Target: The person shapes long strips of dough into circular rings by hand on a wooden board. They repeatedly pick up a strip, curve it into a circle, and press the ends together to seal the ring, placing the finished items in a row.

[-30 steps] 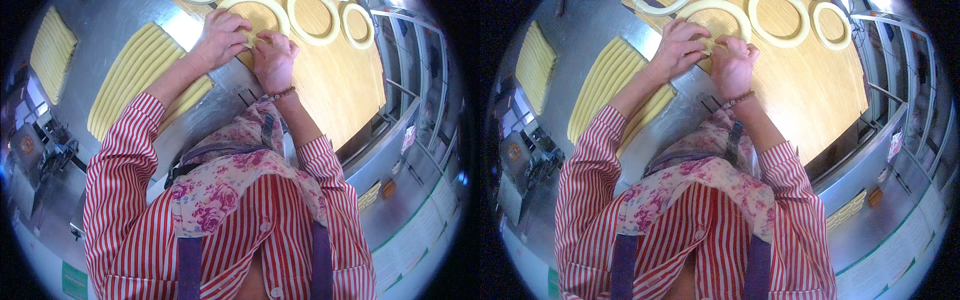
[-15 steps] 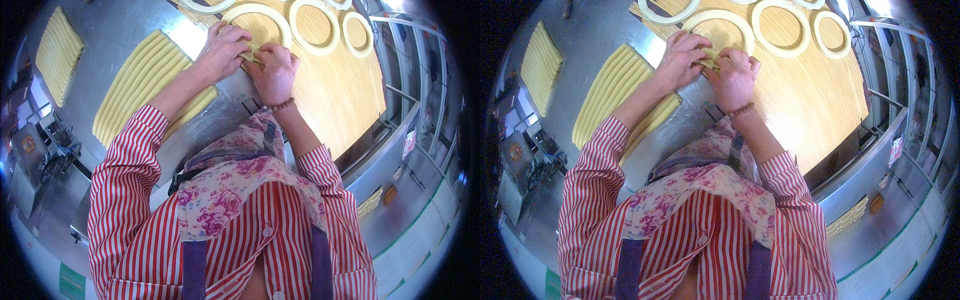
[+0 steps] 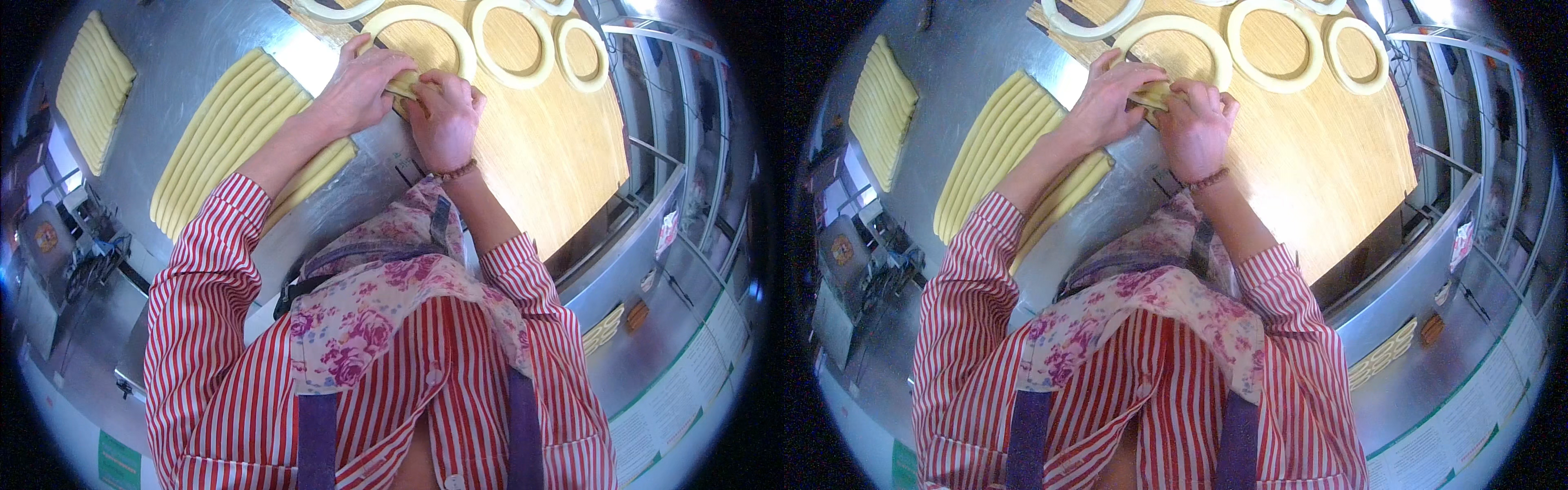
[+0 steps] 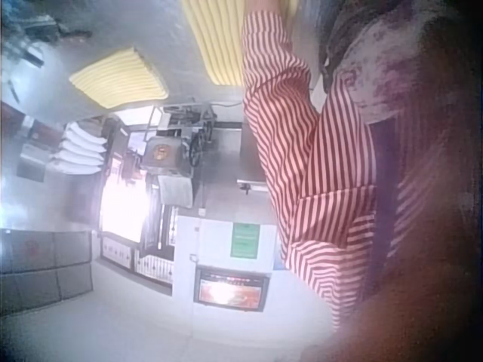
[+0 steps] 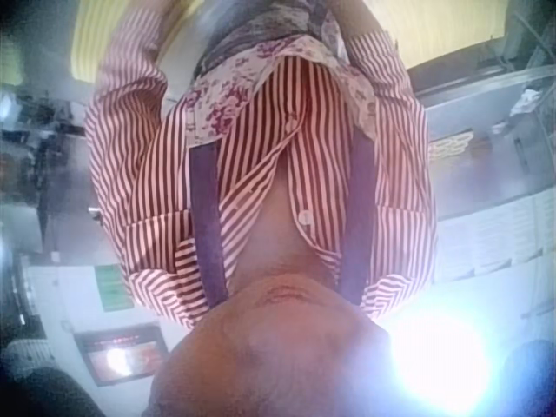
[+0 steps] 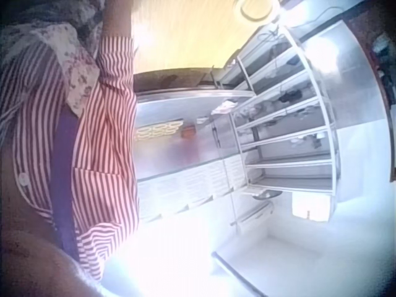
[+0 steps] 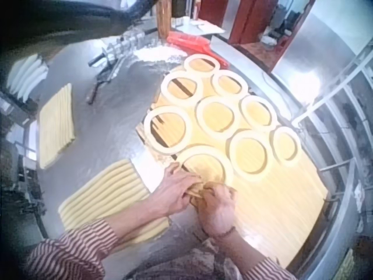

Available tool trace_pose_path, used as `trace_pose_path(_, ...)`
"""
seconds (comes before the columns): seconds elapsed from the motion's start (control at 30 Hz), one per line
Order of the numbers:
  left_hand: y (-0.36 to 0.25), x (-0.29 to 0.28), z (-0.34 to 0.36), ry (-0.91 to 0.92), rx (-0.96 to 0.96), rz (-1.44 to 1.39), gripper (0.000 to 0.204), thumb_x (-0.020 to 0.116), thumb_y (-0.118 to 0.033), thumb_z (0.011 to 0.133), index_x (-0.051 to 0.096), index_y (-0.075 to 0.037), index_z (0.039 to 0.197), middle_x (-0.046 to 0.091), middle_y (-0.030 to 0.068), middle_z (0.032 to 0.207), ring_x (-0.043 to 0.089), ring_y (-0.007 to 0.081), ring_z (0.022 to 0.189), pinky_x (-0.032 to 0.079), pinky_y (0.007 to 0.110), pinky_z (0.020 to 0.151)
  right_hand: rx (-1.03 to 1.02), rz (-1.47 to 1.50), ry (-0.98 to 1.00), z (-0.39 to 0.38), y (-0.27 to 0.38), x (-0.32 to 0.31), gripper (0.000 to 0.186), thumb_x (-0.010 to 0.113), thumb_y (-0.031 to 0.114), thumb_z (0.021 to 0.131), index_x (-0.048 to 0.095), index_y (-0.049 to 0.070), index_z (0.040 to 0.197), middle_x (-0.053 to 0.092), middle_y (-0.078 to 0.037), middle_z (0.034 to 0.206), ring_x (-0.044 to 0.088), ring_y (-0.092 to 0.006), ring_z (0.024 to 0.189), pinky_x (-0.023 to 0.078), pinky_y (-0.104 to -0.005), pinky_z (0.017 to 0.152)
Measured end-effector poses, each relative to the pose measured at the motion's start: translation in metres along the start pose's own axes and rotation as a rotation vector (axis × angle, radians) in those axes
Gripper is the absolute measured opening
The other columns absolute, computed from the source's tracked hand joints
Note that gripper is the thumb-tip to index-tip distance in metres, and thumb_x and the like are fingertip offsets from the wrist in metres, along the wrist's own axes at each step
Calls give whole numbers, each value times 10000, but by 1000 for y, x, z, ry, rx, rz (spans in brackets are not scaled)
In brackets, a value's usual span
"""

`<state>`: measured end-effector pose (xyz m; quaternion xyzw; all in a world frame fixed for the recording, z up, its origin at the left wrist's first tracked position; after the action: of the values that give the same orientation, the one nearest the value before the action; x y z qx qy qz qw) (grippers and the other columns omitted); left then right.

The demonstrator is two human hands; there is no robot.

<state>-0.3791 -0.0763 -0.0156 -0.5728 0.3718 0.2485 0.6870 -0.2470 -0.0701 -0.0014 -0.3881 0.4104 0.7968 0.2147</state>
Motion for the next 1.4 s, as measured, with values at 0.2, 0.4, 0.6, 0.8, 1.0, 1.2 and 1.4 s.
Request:
trace_pose_path(0.2, -2, 1, 9, 77, 0, -91, 719, 517, 65, 751, 443, -130, 1439, 670, 80, 1223, 585, 226, 1208, 206, 506, 1169, -1, 25, -26, -8, -9, -9, 192, 791, 150, 689, 738, 135, 873, 648, 4, 1068, 591, -200, 1007, 371, -408, 924)
trace_pose_path(0.4, 0, 5, 19, 146, -54, -113, 737, 470, 99, 755, 448, -164, 1443, 677, 77, 1212, 588, 219, 1199, 213, 491, 1157, 0, 13, -25, -4, -10, -8, 195, 798, 168, 702, 746, 130, 887, 653, 6, 1051, 591, -200, 993, 371, -398, 914)
trace_pose_path(0.6, 1, 9, 26, 154, -43, -172, 740, 466, 114, 748, 466, -181, 1427, 686, 75, 1175, 609, 232, 1151, 226, 476, 1148, -44, 11, -54, -2, -11, 1, 175, 783, 148, 723, 733, 123, 889, 650, 14, 1050, 592, -192, 983, 364, -393, 916)
trace_pose_path(0.8, 3, 7, 33, 127, -40, -181, 727, 471, 117, 743, 480, -170, 1412, 697, 98, 1128, 631, 237, 1101, 243, 450, 1141, -191, -53, -9, 9, -12, 3, 228, 772, 135, 738, 700, 125, 954, 638, 27, 1077, 595, -181, 1012, 357, -410, 928)
trace_pose_path(1.0, 4, 8, 34, 146, -24, -206, 673, 484, 86, 759, 509, -154, 1388, 712, 95, 1068, 648, 243, 1009, 269, 441, 1123, -173, -29, 40, 6, -14, -2, 226, 777, 136, 745, 700, 136, 958, 634, 20, 1105, 592, -179, 1017, 352, -412, 930)
trace_pose_path(1.2, 4, 15, 26, 126, -6, -211, 524, 593, 18, 806, 575, -120, 1311, 705, 81, 965, 662, 244, 908, 436, 403, 978, -140, 5, 15, -23, -7, -6, 226, 757, 154, 753, 694, 127, 968, 625, 0, 1135, 583, -196, 1037, 351, -418, 933)
trace_pose_path(1.4, -14, 17, 33, 34, 14, -209, 393, 676, -42, 812, 629, -83, 1200, 685, 96, 949, 655, 275, 907, 528, 387, 812, -4, 21, 31, -35, -32, -34, 254, 755, 94, 762, 725, 122, 1013, 642, -22, 1139, 585, -219, 1038, 378, -380, 919)
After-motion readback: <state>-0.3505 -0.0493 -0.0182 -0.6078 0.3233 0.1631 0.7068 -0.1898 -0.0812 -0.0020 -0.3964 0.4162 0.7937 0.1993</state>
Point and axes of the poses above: each hand's wrist, its own z-axis towards the middle knuckle, its own x-axis out of the palm, y = z × x, the point moved 7 cm from there along z, towards the middle knuckle
